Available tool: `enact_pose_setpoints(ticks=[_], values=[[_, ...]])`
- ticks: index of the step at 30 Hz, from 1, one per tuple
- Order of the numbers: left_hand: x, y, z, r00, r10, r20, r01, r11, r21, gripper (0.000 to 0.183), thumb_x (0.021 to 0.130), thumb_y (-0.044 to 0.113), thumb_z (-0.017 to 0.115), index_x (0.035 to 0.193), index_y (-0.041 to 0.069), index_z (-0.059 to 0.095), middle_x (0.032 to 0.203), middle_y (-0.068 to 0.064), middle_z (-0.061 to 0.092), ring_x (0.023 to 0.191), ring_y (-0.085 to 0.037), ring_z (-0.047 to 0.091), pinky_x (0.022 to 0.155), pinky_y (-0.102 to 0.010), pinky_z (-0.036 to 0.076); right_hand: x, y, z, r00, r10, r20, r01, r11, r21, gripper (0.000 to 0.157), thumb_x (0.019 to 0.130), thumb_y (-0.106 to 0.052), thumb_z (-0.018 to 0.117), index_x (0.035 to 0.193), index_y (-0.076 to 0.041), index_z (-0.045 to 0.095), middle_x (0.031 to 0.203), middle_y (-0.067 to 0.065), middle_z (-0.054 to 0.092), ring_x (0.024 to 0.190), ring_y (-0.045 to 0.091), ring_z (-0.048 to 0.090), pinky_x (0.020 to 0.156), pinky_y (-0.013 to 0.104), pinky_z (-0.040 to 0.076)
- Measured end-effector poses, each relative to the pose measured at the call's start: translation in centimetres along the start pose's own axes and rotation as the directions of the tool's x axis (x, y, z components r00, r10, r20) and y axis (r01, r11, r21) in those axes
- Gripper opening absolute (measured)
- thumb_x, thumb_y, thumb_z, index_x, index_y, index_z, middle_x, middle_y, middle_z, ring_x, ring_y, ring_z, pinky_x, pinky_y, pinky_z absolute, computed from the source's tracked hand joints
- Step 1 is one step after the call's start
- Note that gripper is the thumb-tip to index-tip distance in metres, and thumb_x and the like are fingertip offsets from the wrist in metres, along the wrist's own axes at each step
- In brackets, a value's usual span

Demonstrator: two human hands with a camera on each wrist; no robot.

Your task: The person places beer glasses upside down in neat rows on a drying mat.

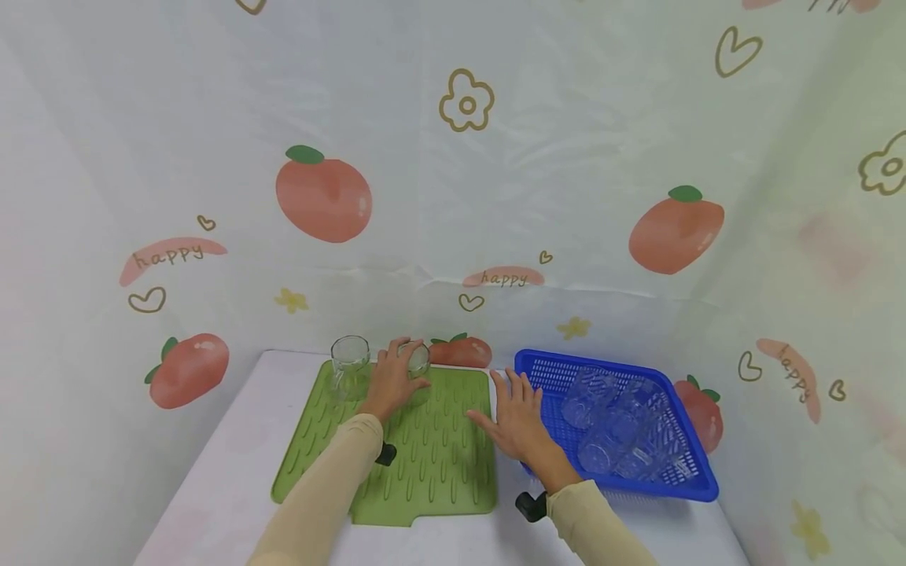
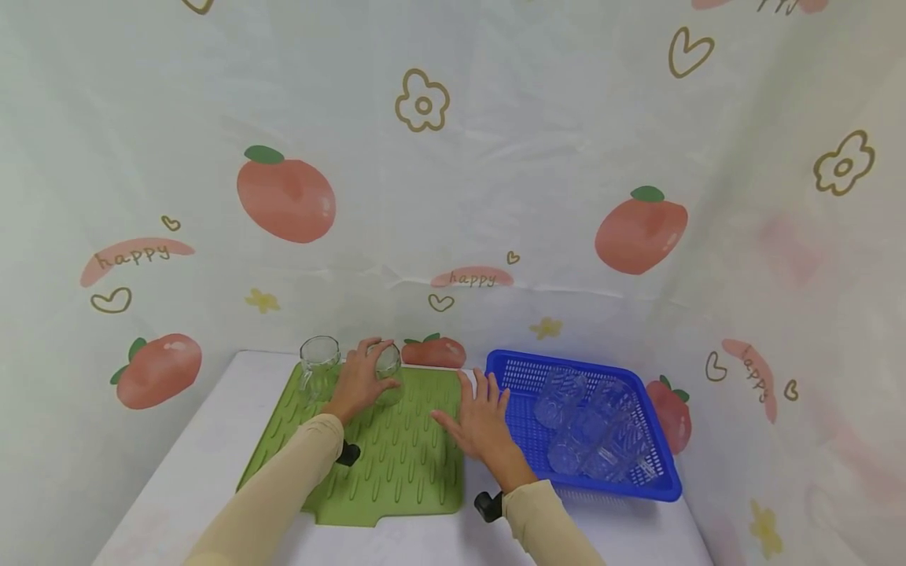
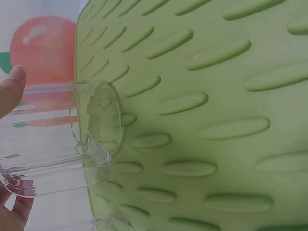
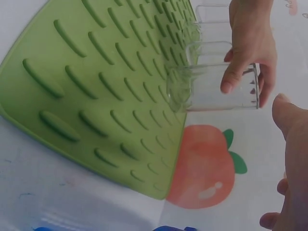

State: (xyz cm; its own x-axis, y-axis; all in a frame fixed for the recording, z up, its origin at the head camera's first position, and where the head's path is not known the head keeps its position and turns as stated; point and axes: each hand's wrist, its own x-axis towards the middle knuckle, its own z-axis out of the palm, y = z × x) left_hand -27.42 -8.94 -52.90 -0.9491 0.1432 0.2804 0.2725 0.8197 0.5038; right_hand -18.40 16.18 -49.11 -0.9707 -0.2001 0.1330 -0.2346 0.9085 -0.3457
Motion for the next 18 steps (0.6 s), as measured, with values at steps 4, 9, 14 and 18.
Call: enact_pose_setpoints(ticks=[4, 9, 14, 18], values=[[0.01, 0.02, -0.05, 1.000, -0.021, 0.010, 0.021, 0.999, -0.028, 0.083, 0.081, 0.036, 0.086, 0.153, 0.023, 0.046, 0.159, -0.012, 0.038, 0.129, -0.045, 0.049, 0.094, -0.058, 0.053, 0.04, 0.15, -0.06, 1.000, 0.010, 0.010, -0.010, 1.000, 0.015, 0.083, 0.097, -0.059, 0.059, 0.158, -0.011, 0.030, 0.162, 0.027, 0.025, 0.152, 0.056, 0.019, 0.114, 0.081, 0.017], [-0.10, -0.02, -0.15, 0.999, -0.048, 0.027, 0.049, 0.997, -0.057, 0.084, 0.082, 0.035, 0.085, 0.155, 0.022, 0.044, 0.162, -0.012, 0.033, 0.132, -0.046, 0.047, 0.098, -0.059, 0.051, 0.22, 0.36, -0.18, 0.998, 0.055, 0.012, -0.055, 0.998, 0.006, 0.084, 0.096, -0.061, 0.058, 0.158, -0.012, 0.029, 0.164, 0.026, 0.023, 0.153, 0.054, 0.017, 0.116, 0.080, 0.014], [-0.21, -0.06, -0.36, 0.998, -0.050, 0.028, 0.053, 0.995, -0.084, 0.085, 0.082, 0.034, 0.086, 0.155, 0.021, 0.044, 0.163, -0.013, 0.032, 0.135, -0.047, 0.045, 0.100, -0.060, 0.050, 0.31, 0.49, -0.33, 0.997, 0.075, 0.017, -0.075, 0.997, -0.001, 0.085, 0.096, -0.063, 0.057, 0.158, -0.012, 0.029, 0.164, 0.025, 0.023, 0.153, 0.054, 0.016, 0.117, 0.080, 0.014], [-0.13, 0.03, -0.68, 0.999, -0.029, 0.022, 0.031, 0.995, -0.095, 0.087, 0.081, 0.034, 0.086, 0.155, 0.019, 0.043, 0.164, -0.012, 0.032, 0.141, -0.044, 0.041, 0.104, -0.060, 0.049, 0.32, 0.75, -0.15, 0.997, 0.074, 0.008, -0.074, 0.997, -0.006, 0.085, 0.096, -0.063, 0.057, 0.158, -0.013, 0.030, 0.164, 0.025, 0.024, 0.153, 0.054, 0.017, 0.117, 0.080, 0.014]])
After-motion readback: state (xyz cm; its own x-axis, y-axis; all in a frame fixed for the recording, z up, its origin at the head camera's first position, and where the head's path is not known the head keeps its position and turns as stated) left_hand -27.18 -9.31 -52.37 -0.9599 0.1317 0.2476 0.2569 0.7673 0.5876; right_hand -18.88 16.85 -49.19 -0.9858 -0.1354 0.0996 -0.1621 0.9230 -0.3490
